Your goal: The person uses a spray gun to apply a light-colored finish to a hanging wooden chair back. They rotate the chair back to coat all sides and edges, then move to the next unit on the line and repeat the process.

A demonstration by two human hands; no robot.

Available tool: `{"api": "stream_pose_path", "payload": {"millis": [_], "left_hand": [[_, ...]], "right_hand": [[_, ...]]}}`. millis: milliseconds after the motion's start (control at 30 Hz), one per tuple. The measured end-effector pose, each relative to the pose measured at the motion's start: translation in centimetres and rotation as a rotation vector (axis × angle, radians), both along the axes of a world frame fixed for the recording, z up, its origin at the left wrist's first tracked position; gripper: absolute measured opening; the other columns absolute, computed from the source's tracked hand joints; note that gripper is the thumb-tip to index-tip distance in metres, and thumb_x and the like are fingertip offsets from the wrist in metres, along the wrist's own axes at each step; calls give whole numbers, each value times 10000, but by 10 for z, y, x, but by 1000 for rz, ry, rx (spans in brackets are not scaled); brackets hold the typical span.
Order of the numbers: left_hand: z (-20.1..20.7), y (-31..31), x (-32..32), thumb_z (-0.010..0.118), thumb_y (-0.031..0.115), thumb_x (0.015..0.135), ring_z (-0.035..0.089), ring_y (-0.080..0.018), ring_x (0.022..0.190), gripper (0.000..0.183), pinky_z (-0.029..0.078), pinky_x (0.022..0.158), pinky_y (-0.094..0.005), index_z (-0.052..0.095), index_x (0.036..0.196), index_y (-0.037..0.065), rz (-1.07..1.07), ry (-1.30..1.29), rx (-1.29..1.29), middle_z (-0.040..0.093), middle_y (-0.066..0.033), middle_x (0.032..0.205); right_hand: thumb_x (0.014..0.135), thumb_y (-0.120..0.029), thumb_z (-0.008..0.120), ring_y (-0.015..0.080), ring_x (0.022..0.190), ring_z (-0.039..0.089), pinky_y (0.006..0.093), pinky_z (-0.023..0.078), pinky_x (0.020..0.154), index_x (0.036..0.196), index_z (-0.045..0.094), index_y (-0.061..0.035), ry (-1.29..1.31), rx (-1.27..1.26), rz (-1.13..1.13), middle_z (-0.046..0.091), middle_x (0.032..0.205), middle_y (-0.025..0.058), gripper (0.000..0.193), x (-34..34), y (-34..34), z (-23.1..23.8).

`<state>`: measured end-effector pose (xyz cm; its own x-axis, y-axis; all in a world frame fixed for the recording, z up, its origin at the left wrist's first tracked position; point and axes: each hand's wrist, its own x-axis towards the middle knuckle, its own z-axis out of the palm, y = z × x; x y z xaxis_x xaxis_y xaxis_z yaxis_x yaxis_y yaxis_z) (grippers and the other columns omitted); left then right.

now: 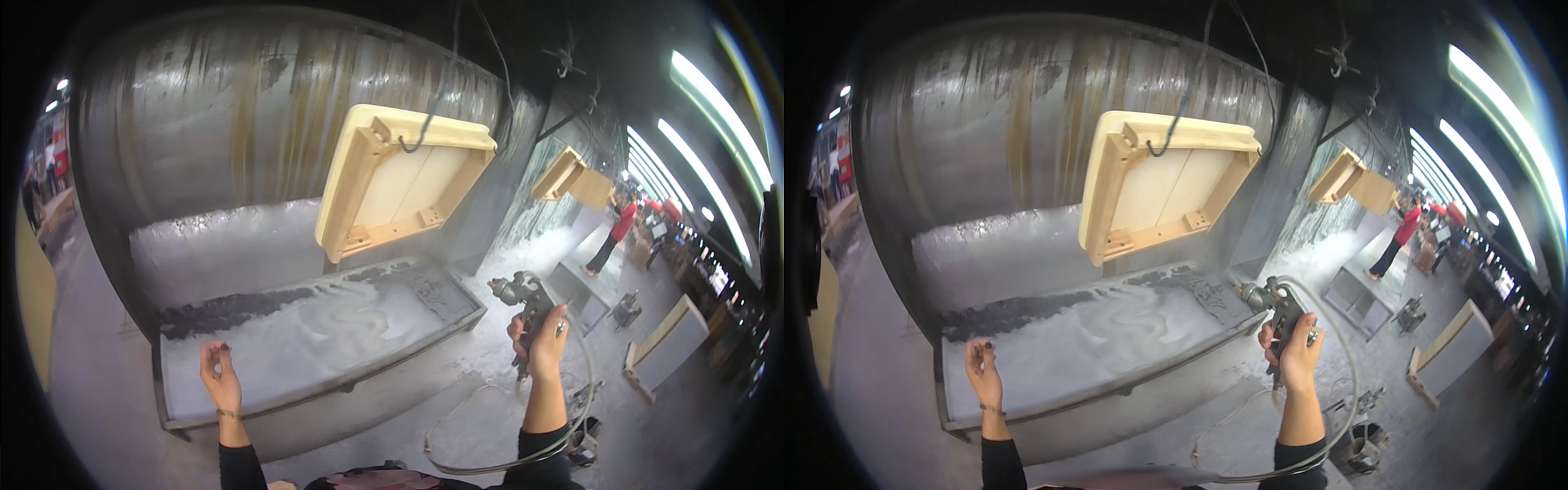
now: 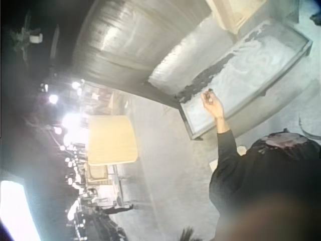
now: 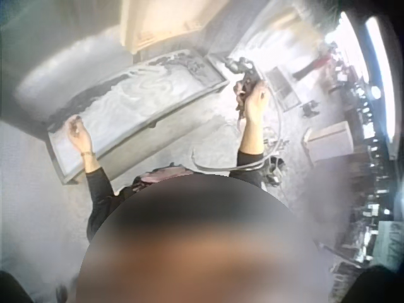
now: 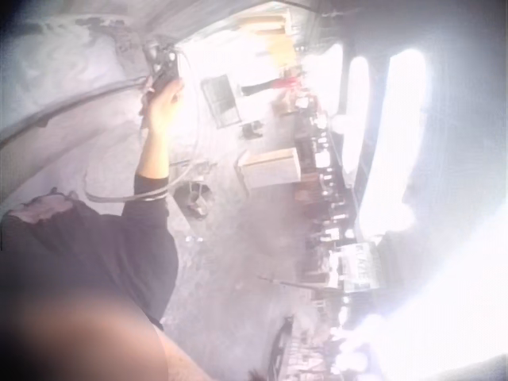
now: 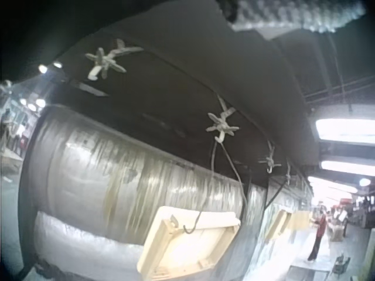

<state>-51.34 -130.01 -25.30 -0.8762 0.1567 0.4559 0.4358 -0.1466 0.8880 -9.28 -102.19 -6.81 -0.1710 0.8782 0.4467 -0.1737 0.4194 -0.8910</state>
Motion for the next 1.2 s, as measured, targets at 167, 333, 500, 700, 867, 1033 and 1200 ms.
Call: {"api": "stream_pose_path", "payload": {"millis": [167,333,500,700,867,1033,1200], "left_hand": [[40,21,13,610,94,1022,596,-111,865,62,479,820,-282,621,1000,37,-64,54,110,652,-15,916],[-6,24,14,635,78,993,597,-121,826,51,488,798,-294,619,975,33,-123,10,113,658,-22,882],[-230,2,-37,593,92,978,639,-196,763,100,522,716,-355,655,1013,23,-349,-551,-153,676,-60,875],[-475,-220,71,467,209,1035,670,-312,1073,341,519,923,-446,670,1217,5,-107,-898,-1263,702,-199,1158],[-473,-296,152,521,205,1009,668,-304,934,322,533,807,-440,653,1214,-6,-85,-1331,-946,696,-194,1055],[-462,-294,200,574,200,982,666,-295,796,320,547,690,-434,637,1210,-16,-83,-1486,-728,690,-188,953],[-469,-243,165,649,207,909,583,-250,533,243,474,450,-408,632,1019,-10,-219,-1076,-412,626,-148,725]], "right_hand": [[1035,-707,389,122,527,551,229,301,364,977,552,-53,16,-6,-369,577,660,57,677,-15,-5,2],[1002,-770,374,138,489,513,233,297,360,838,533,-45,265,-176,-262,543,618,66,761,-14,-29,-5],[1021,-742,380,125,475,497,238,290,354,879,547,-42,143,-24,-317,553,642,55,734,-25,-27,10],[1030,-720,393,119,516,539,230,304,360,908,554,-63,113,44,-290,568,664,49,688,-29,-27,27],[1050,-634,468,120,527,536,240,322,374,940,607,-54,56,86,-364,564,637,26,607,-26,-1,46],[1009,-426,679,189,605,654,357,514,592,1219,748,-38,-639,683,-708,679,705,134,447,-53,93,70],[964,-580,665,306,739,744,433,564,745,1204,746,-27,-1179,913,-397,714,733,197,608,-101,136,76]]}}
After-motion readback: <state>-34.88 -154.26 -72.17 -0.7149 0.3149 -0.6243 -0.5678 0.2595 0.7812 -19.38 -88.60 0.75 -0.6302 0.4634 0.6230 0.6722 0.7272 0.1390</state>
